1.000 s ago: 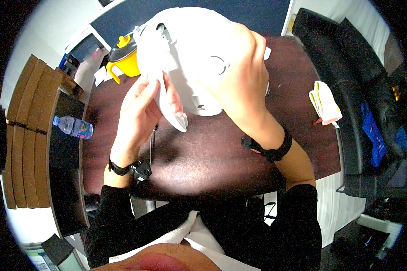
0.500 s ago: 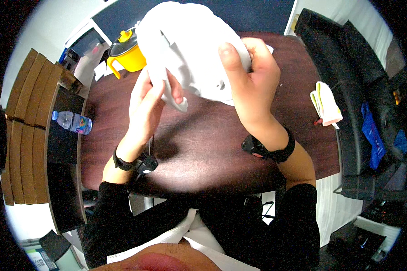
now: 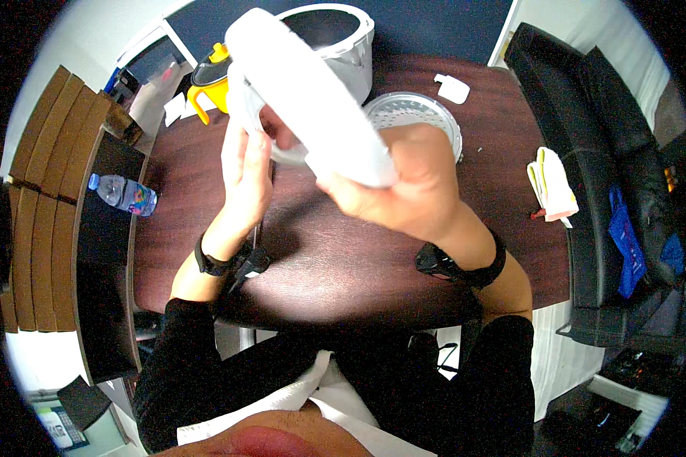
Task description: The person assembles a white plastic appliance part by inserting a small circular component into a central hole and then securing it with a screw using a screwdriver. The person rotates the part to access different screw holes and tightens them.
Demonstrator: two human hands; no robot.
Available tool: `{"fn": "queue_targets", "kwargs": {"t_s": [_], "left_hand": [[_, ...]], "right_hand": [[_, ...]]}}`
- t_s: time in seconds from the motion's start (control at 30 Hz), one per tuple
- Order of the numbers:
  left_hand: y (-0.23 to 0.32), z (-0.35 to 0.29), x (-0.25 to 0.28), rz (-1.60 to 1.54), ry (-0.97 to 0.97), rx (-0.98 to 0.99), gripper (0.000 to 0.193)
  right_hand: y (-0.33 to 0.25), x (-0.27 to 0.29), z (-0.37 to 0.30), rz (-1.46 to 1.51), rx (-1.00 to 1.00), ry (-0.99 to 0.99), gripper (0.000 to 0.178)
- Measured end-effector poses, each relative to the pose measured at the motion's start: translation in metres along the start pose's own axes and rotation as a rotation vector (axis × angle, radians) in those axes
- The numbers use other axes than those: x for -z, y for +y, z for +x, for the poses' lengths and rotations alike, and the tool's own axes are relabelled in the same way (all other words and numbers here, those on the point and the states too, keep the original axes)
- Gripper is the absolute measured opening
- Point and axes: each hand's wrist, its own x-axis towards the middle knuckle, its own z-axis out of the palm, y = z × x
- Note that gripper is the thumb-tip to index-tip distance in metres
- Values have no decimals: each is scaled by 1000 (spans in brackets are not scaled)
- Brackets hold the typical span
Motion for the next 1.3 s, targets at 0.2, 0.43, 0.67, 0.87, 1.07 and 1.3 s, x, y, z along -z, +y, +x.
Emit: {"fn": "queue_targets", "kwargs": {"t_s": [0.2, 0.43, 0.67, 0.87, 1.07, 1.3], "left_hand": [[-18, -2, 11, 128, -81, -105, 45], [6, -4, 16, 195, -123, -77, 44], [-21, 5, 8, 208, -98, -115, 43], [-21, 3, 6, 172, -76, -76, 43], [-20, 2, 6, 142, -66, -60, 42], [-17, 0, 6, 115, -56, -41, 42]], "right_hand": [[1, 0, -6, -391, 420, -201, 22], [-6, -6, -8, -568, 423, -310, 28], [-4, -10, -11, -654, 434, -360, 18], [-5, -24, -14, -633, 420, -273, 15], [-3, -27, -14, -599, 431, -251, 15], [6, -21, -14, -504, 421, -173, 23]]}}
